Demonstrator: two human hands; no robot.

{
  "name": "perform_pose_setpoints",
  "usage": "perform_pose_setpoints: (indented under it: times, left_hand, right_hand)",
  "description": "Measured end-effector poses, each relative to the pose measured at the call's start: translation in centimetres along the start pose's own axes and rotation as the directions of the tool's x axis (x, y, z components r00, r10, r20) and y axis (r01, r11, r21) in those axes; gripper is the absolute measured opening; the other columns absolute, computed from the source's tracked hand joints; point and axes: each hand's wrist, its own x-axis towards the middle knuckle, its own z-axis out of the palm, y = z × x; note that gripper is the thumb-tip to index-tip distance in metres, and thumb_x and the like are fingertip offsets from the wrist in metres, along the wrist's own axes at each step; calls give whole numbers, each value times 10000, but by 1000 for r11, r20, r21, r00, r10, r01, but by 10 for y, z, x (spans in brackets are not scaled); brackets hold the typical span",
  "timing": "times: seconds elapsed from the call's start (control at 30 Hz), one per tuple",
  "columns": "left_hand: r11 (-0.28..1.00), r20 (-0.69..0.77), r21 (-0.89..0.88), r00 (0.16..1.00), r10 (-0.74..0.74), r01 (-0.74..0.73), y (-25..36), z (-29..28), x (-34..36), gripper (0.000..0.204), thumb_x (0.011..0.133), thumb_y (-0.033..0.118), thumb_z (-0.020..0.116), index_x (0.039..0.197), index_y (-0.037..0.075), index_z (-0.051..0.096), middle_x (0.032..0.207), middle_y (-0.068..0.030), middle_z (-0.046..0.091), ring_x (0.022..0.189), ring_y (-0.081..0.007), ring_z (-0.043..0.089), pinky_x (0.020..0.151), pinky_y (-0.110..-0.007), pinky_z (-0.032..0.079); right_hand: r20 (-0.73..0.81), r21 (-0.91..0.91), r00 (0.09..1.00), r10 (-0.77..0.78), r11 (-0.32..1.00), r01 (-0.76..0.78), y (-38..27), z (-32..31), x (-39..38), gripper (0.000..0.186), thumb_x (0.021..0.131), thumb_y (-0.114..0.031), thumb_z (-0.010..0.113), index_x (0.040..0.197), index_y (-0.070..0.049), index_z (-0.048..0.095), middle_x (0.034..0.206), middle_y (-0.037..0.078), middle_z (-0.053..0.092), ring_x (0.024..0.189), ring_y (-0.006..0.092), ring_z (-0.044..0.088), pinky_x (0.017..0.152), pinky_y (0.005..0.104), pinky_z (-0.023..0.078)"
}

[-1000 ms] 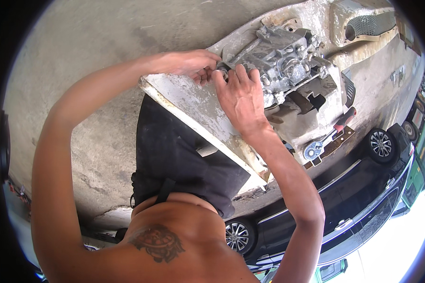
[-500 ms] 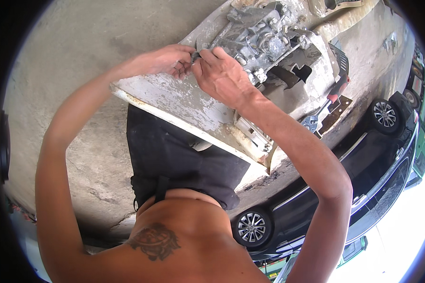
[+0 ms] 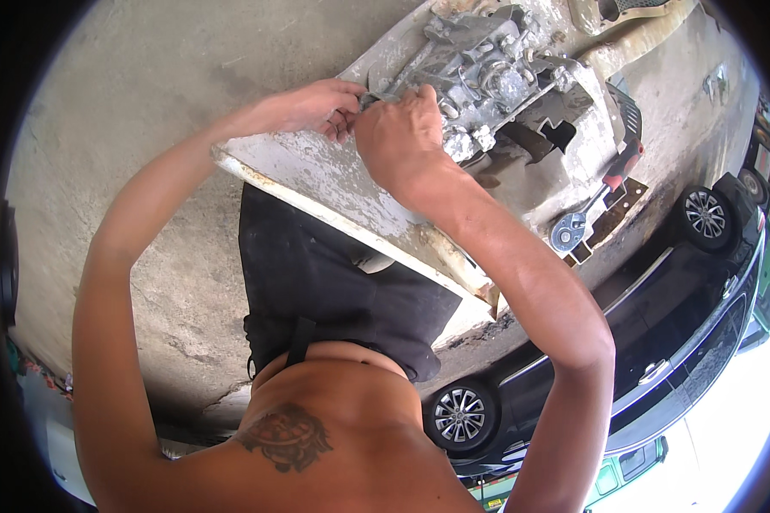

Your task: The person uses a ratchet and hammer to loosen and remove bolts from a dirty mechanical assembly placed on a metal sheet. They repeatedly tighten and loosen fasteners, occasionally tapping the assembly with a hammer to free stuck components.

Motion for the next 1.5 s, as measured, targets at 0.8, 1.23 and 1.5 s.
perform_pose_setpoints:
  times: [0.8, 1.23, 1.5]
  left_hand:
    - [997, 63, -53, 997, 54, -51, -8, -5, 8, 136, 1012, 157, 489, 1034, 38, 552, 930, -100, 620, 827, -196, 633, 744, -336, 522]
    - [998, 37, -50, 998, 50, -48, -12, -1, 11, 182, 1023, 164, 478, 1136, 59, 574, 964, -68, 620, 851, -170, 615, 746, -318, 511]
    - [999, 43, -24, 998, 38, -37, -5, -1, 2, 311, 1018, 141, 470, 1306, 26, 495, 973, -102, 626, 845, -194, 647, 730, -326, 525]
  right_hand:
    - [-605, -73, 792, -85, 996, 51, -1, 38, -14, 98, 873, -148, 639, 920, -69, 671, 865, 69, 630, 932, 220, 561, 799, 357, 415]
    - [-585, -220, 764, -273, 960, 174, 3, 40, -25, 123, 860, -171, 667, 965, -150, 605, 870, 12, 622, 956, 170, 575, 797, 347, 411]
    - [-613, 125, 789, 27, 990, 63, 16, 42, -34, 156, 871, -124, 679, 987, -76, 587, 870, 73, 612, 884, 246, 577, 763, 397, 414]
